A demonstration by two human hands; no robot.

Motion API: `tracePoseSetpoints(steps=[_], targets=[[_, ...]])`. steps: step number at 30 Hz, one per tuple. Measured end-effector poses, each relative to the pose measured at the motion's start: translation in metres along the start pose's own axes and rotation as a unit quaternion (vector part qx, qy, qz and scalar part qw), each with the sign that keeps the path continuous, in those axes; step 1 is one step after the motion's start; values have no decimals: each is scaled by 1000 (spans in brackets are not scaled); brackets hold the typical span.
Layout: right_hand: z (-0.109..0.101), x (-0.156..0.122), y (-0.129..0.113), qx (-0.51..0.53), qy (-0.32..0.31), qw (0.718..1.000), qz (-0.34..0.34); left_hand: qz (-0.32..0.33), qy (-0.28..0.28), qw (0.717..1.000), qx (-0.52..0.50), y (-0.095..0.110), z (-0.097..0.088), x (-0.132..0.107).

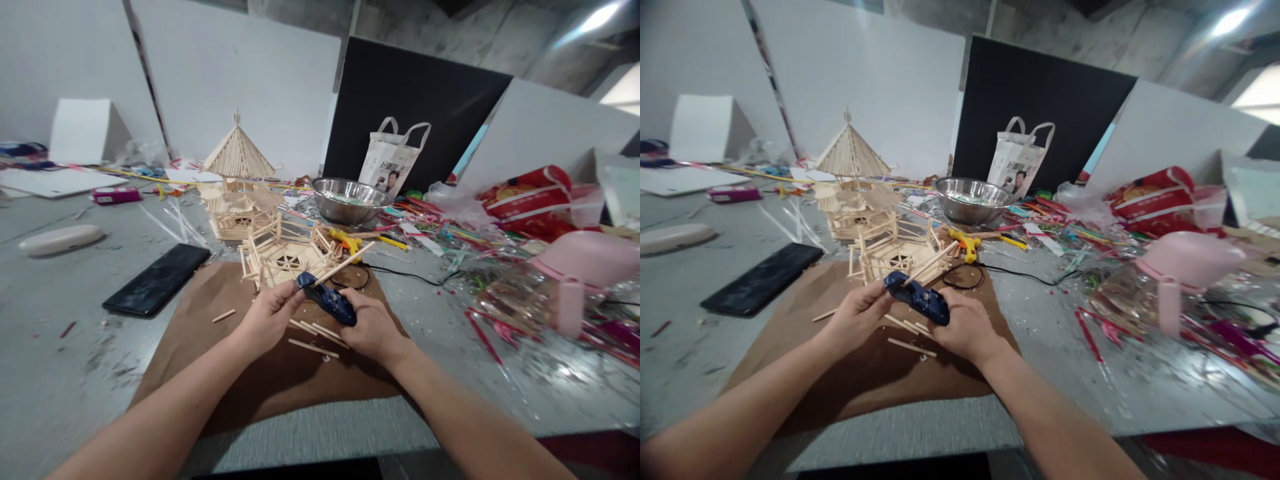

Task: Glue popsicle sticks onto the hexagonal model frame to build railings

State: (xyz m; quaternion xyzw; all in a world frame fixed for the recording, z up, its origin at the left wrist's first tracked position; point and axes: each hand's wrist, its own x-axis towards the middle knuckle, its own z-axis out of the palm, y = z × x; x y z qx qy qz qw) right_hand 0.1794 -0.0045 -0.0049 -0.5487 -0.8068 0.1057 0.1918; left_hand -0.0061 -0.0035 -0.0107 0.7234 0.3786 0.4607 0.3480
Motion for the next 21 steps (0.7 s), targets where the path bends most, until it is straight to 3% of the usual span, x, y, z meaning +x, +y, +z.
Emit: tracePoseSetpoints(steps=[8, 13, 21], targets=[[1, 3, -1, -4, 8, 1000, -4, 14, 17, 999, 37, -3, 1, -1], [1, 4, 1, -4, 6, 1000, -29, 14, -13, 999, -29, -1, 1, 0], [-1, 2, 1, -5, 1, 999, -42, -52, -52, 988, -137, 2, -4, -1]])
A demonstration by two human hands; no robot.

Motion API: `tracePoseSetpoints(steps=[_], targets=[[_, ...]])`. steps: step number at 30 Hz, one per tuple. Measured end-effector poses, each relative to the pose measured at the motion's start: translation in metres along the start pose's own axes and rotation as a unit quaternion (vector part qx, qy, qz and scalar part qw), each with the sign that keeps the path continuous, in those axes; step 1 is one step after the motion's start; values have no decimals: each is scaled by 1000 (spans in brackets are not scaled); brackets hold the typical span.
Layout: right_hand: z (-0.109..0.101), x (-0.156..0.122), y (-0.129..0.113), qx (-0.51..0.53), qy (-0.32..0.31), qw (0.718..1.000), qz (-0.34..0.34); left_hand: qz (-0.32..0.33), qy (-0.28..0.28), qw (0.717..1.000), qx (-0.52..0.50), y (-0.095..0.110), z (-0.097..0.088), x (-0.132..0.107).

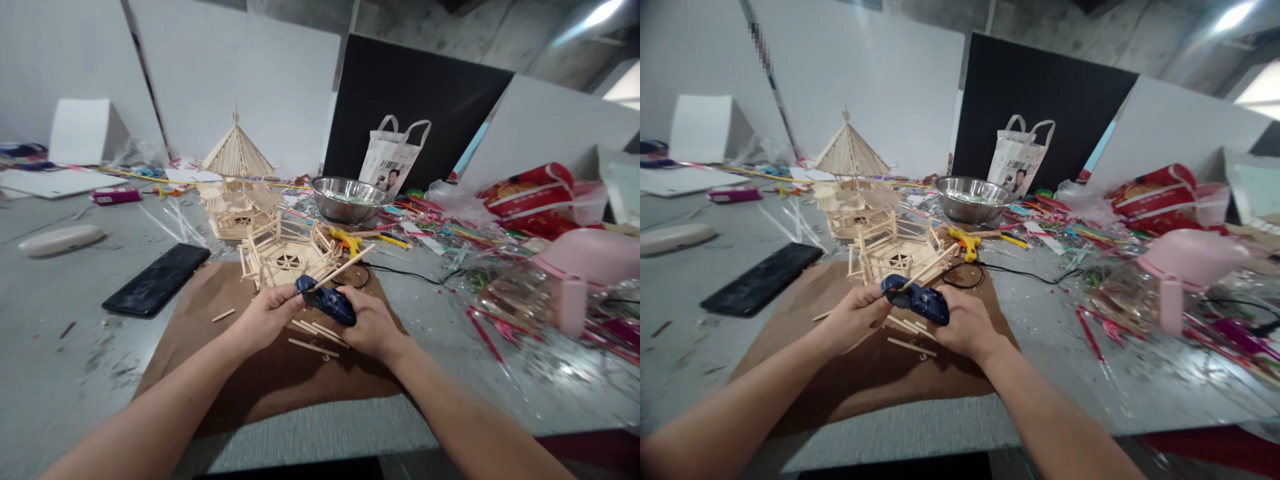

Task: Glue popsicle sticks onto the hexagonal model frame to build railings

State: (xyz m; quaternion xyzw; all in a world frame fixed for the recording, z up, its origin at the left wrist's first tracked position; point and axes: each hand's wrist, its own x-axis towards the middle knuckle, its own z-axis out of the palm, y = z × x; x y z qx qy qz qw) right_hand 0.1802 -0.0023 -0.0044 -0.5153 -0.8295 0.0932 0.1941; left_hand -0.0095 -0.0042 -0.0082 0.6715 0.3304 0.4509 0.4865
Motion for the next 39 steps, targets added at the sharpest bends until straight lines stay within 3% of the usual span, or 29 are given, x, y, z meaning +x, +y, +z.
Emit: tracePoseSetpoints(steps=[8, 15, 21, 29, 32, 35, 39], targets=[[1, -3, -1, 4, -6, 999, 32, 14, 7, 999, 47, 0, 0, 2], [3, 2, 1, -3, 5, 999, 36, 58, 91, 984, 145, -8, 6, 1], [5, 4, 8, 4, 17, 1000, -12, 63, 36, 993, 89, -4, 3, 1], [0, 0, 4, 13, 2, 1000, -12, -51, -21, 997, -57, 1, -1, 0], [0, -2, 3, 13, -1, 1000, -7, -64, -36, 994, -84, 2, -2, 0], [1, -3, 1, 8, 0, 1000, 5, -36, -18, 999, -35, 1, -2, 0], [1, -2, -1, -4, 0, 999, 39, 32, 47, 994, 94, -3, 3, 1]])
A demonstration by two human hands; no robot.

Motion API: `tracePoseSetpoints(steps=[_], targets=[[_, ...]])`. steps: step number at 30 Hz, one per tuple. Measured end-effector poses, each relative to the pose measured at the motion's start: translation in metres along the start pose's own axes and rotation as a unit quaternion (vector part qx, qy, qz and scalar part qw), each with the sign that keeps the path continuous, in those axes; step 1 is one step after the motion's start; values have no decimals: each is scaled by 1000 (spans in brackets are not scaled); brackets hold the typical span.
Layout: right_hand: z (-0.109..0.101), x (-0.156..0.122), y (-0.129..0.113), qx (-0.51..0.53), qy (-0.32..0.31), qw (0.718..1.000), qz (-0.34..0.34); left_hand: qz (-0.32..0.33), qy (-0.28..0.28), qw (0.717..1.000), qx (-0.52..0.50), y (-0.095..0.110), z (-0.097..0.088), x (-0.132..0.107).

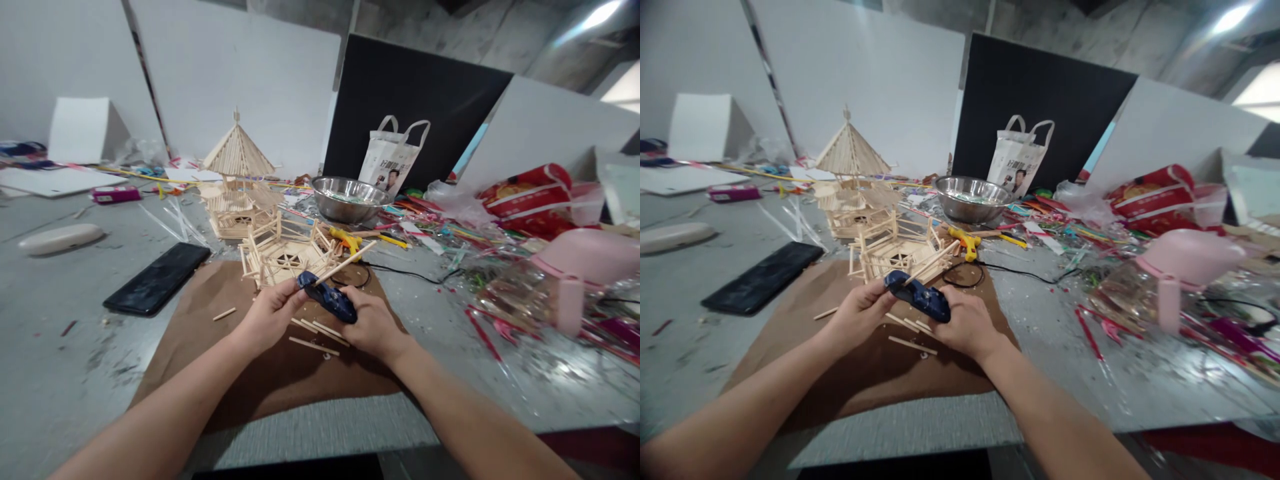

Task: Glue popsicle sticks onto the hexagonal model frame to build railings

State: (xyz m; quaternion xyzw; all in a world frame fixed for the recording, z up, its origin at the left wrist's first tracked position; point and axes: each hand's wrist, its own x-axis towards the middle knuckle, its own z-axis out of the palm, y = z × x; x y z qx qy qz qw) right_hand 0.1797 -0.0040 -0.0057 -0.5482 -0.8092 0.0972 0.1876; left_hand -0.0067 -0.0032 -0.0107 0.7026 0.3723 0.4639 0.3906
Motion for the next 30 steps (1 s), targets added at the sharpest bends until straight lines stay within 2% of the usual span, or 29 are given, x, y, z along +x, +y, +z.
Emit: tracePoseSetpoints(steps=[3, 6, 11, 14, 18, 21, 25, 30], targets=[[1, 1, -1, -2, 6, 1000, 16, 13, 39, 996, 76, -3, 3, -1], [1, 3, -1, 0, 14, 1000, 3, 18, 39, 995, 88, -4, 2, -1], [0, 4, 0, 5, 24, 999, -21, 4, 1, 1000, 4, 0, 0, 0], [0, 3, 2, 9, 20, 999, -33, -46, -22, 996, -74, 2, -1, 0], [-1, 2, 3, 15, 12, 999, -41, -131, -68, 973, -175, 1, -4, -1], [-1, 0, 2, 14, 8, 999, -41, -152, -88, 964, -200, 2, -6, -1], [-2, -1, 0, 12, 1, 999, -31, -137, -89, 972, -170, 5, -8, 0], [-2, 0, -2, 5, -5, 1000, 5, -31, -14, 999, -24, 1, -2, 0]])
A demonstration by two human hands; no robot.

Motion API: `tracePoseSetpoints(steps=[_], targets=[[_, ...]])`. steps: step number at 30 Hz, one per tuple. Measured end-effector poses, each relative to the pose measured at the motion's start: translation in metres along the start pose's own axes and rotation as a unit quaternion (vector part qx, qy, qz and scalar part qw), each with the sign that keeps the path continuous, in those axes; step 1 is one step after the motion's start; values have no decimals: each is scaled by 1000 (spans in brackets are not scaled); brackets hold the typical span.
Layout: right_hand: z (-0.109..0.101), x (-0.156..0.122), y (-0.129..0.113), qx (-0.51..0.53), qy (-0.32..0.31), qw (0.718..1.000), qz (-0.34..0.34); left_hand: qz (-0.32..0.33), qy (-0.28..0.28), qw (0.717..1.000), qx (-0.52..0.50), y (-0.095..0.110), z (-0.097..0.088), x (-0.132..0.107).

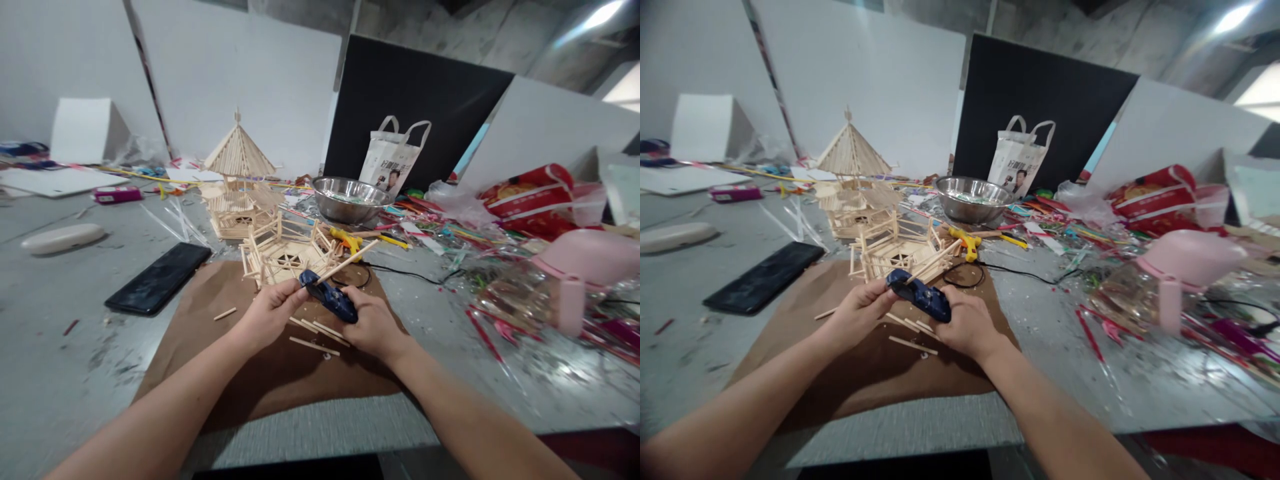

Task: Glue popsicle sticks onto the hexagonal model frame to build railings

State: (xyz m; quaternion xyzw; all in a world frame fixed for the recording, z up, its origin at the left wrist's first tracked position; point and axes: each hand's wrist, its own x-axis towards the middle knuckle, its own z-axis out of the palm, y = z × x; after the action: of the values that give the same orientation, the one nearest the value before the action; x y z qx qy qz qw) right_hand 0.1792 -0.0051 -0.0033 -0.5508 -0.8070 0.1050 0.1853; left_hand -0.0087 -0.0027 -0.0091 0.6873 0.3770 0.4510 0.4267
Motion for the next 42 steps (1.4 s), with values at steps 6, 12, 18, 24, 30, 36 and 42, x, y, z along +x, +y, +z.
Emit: tracePoseSetpoints(steps=[6, 12, 18, 24, 30, 36, 42], targets=[[2, 3, -1, -8, 18, 1000, 1, 50, 74, 991, 98, -9, 5, -1], [2, 4, 1, 0, 27, 999, -20, 35, 37, 998, 29, -3, 3, -1], [2, 2, 2, 4, 17, 999, -35, -60, -29, 990, -128, -3, 2, -2], [-1, 1, 0, -4, 16, 999, -34, -98, -59, 974, -197, -2, 0, -2], [-1, -1, 0, 2, 3, 1000, -17, -89, -53, 981, -163, -2, -2, -2], [0, 1, 1, -2, -7, 1000, -4, -34, 3, 997, -73, 0, 0, 0], [0, 5, 2, 5, 17, 998, -54, -59, -1, 988, -140, 0, 2, -2]])
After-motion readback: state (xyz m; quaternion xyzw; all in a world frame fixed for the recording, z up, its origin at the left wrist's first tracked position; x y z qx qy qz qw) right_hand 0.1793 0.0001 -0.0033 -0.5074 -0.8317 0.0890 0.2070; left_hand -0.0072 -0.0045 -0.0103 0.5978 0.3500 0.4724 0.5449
